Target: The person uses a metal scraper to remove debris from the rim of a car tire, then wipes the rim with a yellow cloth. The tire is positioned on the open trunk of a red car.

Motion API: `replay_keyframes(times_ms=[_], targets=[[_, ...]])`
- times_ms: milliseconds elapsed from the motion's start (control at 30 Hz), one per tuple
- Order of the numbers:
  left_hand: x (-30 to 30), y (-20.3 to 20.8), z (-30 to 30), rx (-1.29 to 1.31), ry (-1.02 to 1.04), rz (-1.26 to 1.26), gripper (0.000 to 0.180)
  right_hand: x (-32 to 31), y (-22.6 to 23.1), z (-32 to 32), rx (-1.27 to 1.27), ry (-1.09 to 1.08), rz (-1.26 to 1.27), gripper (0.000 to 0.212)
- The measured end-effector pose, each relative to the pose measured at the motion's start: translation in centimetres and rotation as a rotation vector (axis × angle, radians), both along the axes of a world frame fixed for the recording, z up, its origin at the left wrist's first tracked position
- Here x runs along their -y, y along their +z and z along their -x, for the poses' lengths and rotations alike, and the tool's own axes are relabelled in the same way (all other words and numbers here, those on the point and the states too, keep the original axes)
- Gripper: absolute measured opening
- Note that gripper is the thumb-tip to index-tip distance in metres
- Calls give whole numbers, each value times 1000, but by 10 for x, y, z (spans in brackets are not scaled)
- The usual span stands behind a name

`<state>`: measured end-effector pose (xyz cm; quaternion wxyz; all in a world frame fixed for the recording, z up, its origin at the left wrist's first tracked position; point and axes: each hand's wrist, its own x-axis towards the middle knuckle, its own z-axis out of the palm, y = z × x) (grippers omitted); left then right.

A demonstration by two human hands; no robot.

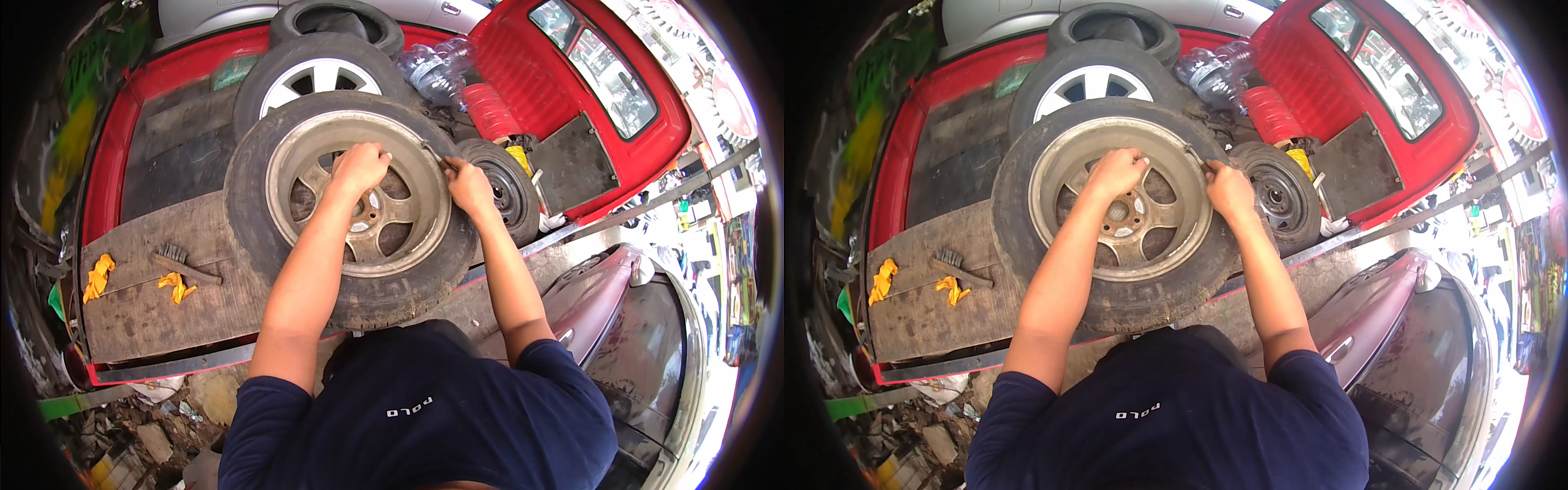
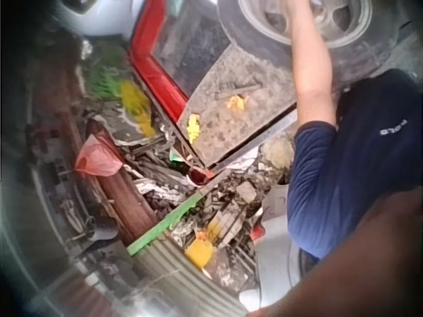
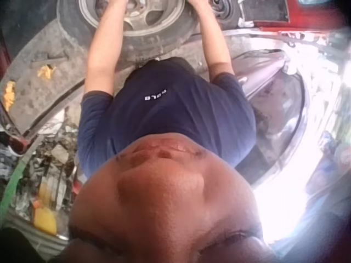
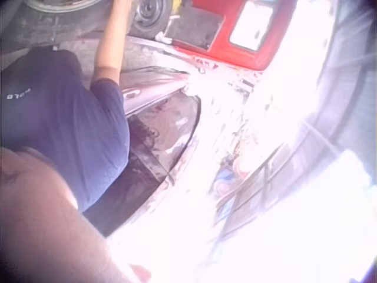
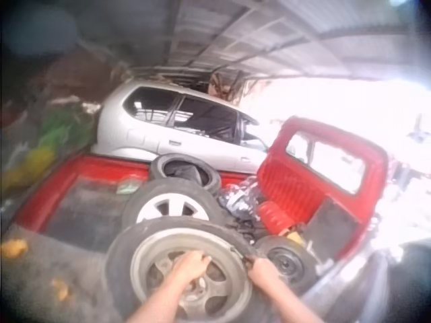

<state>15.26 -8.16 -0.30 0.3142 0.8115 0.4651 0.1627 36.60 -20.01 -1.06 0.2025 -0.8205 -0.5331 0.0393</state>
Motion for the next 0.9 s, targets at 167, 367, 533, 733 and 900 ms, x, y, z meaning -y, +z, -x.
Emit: replay_keyframes(times_ms=[167,367,533,733,900], targets=[[-3,-9,-1,-15,-35,22,40,12,-5,10,-29,-22,9,34],[1,-8,-4,32,-63,-15,35,84,3,26,-67,-93,-57,33],[4,-5,-6,52,-105,8,36,106,15,26,-42,-124,-216,33],[7,-2,-7,63,-119,-8,38,116,-1,29,-103,-34,-411,41],[2,-10,-11,81,-148,1,37,119,-19,31,-501,-148,-658,53]])
